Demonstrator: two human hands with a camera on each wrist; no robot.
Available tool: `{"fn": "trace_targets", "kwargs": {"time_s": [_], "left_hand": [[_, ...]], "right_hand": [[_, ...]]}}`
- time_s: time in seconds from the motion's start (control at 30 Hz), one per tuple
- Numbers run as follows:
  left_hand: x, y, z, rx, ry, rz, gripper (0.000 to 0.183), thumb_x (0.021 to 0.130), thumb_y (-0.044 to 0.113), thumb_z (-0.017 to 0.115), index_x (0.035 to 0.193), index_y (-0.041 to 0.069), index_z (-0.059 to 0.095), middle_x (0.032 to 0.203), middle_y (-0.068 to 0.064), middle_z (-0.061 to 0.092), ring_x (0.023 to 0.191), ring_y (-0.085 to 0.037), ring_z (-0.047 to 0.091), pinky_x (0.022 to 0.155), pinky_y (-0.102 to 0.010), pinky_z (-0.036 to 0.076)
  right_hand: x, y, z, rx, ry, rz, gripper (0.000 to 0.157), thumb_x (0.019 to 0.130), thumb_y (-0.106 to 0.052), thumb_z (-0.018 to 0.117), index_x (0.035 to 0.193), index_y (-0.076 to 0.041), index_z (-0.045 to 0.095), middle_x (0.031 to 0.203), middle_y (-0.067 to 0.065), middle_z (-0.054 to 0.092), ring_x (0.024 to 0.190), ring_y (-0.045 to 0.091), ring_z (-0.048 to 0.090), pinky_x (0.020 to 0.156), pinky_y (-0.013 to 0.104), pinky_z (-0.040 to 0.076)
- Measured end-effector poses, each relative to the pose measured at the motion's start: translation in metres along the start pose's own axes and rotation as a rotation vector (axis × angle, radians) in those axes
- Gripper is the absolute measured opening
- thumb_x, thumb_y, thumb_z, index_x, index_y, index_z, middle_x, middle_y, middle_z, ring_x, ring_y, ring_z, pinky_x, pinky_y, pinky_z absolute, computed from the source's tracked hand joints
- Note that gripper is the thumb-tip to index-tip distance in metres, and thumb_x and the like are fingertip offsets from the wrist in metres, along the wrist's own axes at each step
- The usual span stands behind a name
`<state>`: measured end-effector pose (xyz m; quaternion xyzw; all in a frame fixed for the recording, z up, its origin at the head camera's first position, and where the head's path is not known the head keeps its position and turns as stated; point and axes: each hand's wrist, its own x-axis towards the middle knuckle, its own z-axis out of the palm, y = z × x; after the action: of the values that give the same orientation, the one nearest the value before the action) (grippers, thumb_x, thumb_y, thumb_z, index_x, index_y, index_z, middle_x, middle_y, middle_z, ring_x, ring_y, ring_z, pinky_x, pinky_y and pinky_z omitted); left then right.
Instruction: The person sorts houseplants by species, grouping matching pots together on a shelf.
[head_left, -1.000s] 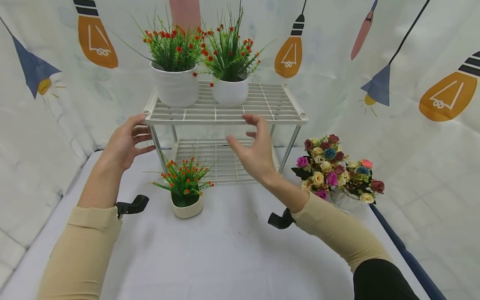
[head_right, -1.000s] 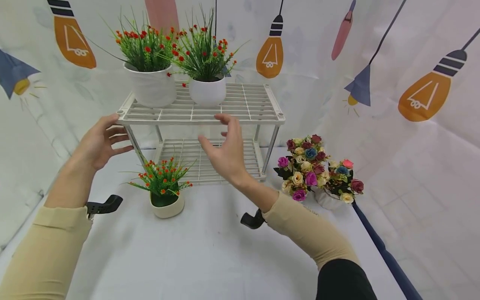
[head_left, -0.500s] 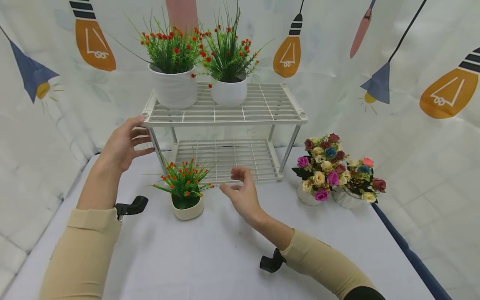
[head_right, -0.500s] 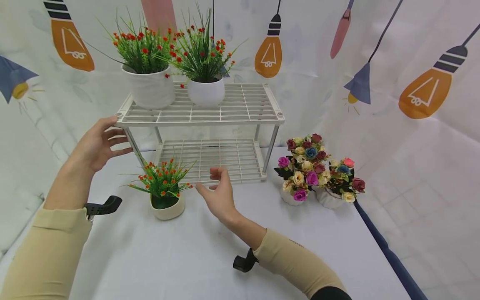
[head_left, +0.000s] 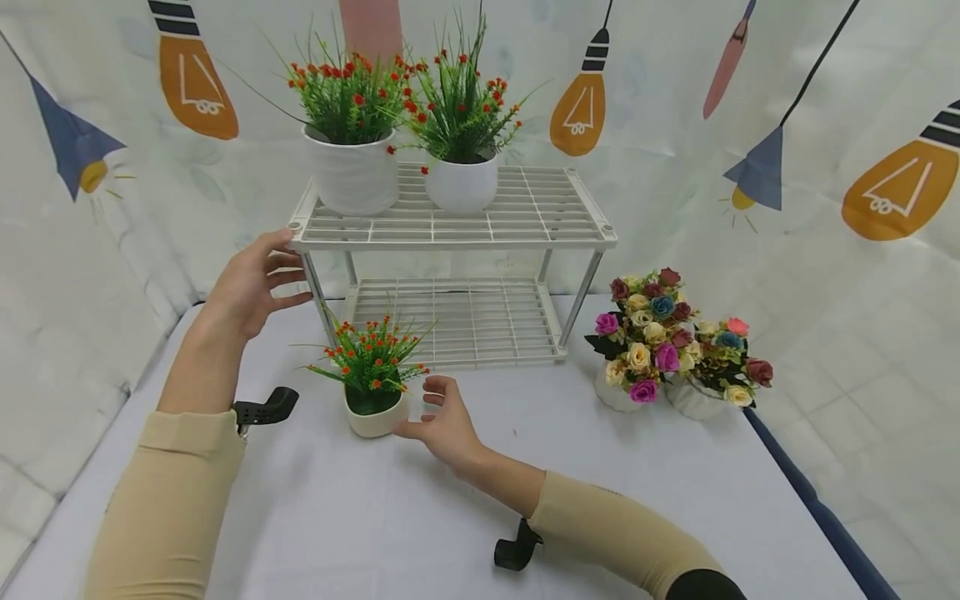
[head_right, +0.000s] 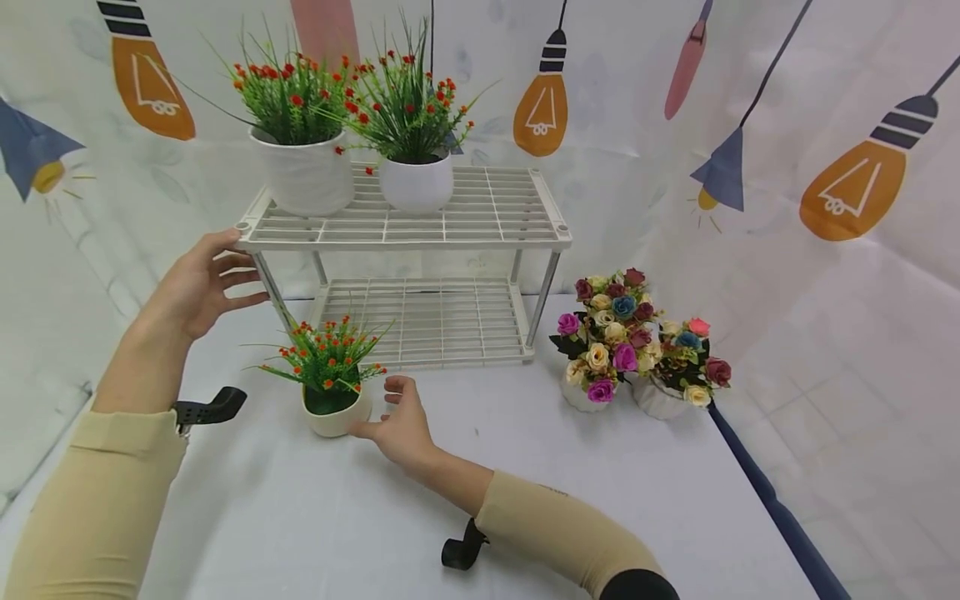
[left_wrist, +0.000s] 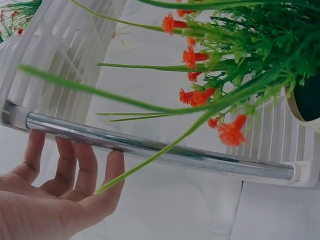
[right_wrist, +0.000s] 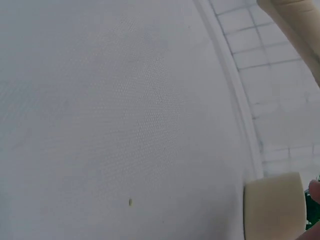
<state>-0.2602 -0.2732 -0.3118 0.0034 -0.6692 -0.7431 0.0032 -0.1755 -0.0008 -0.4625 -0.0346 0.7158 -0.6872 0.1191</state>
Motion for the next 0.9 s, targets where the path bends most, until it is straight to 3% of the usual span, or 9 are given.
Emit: {"fn": "trace_targets", "kwargs": {"time_s": [0.3,0.5,0.73,0.9], "left_hand": [[-0.002,0.001,0.001,0.039,0.008,0.001,0.05,0.103,0.053,0.056,0.129,0.011,0.053,0.118,-0.006,0.049,0.109,-0.02,0.054,0.075,-0.028,0.059],[0.001,-0.001,0.001,0.002,-0.011,0.0,0.04,0.104,0.049,0.056,0.124,0.014,0.055,0.116,-0.005,0.05,0.107,-0.02,0.055,0.074,-0.03,0.059],[-0.001,-0.001,0.002,0.059,0.002,0.01,0.044,0.102,0.054,0.057,0.126,0.016,0.057,0.12,-0.007,0.048,0.11,-0.02,0.054,0.075,-0.027,0.059],[-0.002,0.0,0.002,0.07,0.013,0.011,0.047,0.102,0.055,0.057,0.125,0.015,0.057,0.12,-0.007,0.048,0.111,-0.02,0.054,0.075,-0.027,0.059]], "right_hand": [[0.014,0.012,0.028,-0.056,0.07,-0.026,0.084,0.076,-0.01,0.092,0.141,-0.003,0.041,0.145,0.01,0.045,0.136,0.03,0.04,0.11,0.046,0.039],[0.02,0.02,0.04,-0.108,0.102,-0.077,0.081,0.075,-0.014,0.094,0.137,-0.005,0.043,0.137,0.005,0.049,0.131,0.026,0.045,0.109,0.042,0.039],[0.016,0.02,0.04,-0.066,0.069,-0.134,0.077,0.079,-0.012,0.09,0.138,-0.003,0.042,0.137,0.006,0.048,0.133,0.026,0.045,0.111,0.045,0.039],[0.009,0.02,0.033,-0.111,0.071,-0.167,0.076,0.085,-0.014,0.084,0.144,0.0,0.038,0.142,0.012,0.045,0.131,0.03,0.046,0.107,0.047,0.042]]}}
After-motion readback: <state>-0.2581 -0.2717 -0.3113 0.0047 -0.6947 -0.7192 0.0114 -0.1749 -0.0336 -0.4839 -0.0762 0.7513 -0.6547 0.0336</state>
